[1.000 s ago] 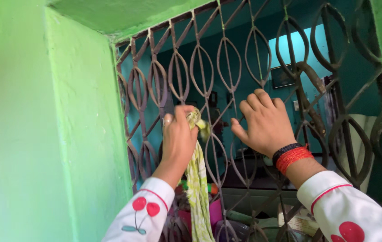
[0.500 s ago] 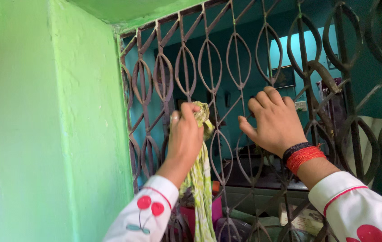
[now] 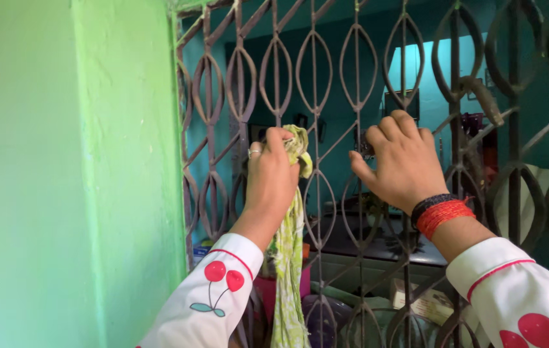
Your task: The person wipes the metal bars of a window grill with a cloth by hand, moving the cloth along individual sections and across the top edge.
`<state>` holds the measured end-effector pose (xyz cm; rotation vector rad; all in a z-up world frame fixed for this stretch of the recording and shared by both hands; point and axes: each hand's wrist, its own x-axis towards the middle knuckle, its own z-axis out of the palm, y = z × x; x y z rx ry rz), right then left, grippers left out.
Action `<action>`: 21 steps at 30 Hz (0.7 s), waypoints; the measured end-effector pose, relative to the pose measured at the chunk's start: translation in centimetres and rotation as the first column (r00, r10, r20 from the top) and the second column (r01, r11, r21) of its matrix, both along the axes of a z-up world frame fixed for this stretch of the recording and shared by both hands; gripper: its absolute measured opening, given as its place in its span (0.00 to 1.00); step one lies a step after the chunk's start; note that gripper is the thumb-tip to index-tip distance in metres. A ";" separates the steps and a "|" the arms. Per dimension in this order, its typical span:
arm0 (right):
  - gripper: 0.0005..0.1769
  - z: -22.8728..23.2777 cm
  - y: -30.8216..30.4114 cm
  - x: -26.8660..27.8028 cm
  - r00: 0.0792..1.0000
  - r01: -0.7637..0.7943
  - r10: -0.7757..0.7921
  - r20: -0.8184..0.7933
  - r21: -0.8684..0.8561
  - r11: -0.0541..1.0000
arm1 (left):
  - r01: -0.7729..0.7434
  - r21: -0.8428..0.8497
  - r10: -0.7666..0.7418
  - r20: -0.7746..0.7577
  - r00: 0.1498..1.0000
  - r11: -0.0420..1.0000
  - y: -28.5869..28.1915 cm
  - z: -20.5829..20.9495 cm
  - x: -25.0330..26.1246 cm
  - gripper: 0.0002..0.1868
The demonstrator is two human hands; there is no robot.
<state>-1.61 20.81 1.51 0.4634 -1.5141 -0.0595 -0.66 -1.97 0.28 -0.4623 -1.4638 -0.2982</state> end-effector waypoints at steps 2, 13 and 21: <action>0.25 0.0 -0.1 0.3 1.000 0.003 -0.003 0.020 -0.011 1.000 | 0.041 0.000 -0.041 -0.004 0.999 0.999 0.0 0.0 0.0 0.27; 0.25 -0.2 -0.5 0.1 1.000 0.031 -0.030 0.009 -0.034 0.999 | 0.123 0.082 -0.129 0.070 0.989 0.989 1.6 3.4 0.7 0.19; 0.26 0.3 -0.8 0.9 0.988 0.089 -0.080 0.135 -0.063 0.994 | -0.104 0.051 0.097 0.131 0.987 0.993 0.7 1.6 -0.1 0.22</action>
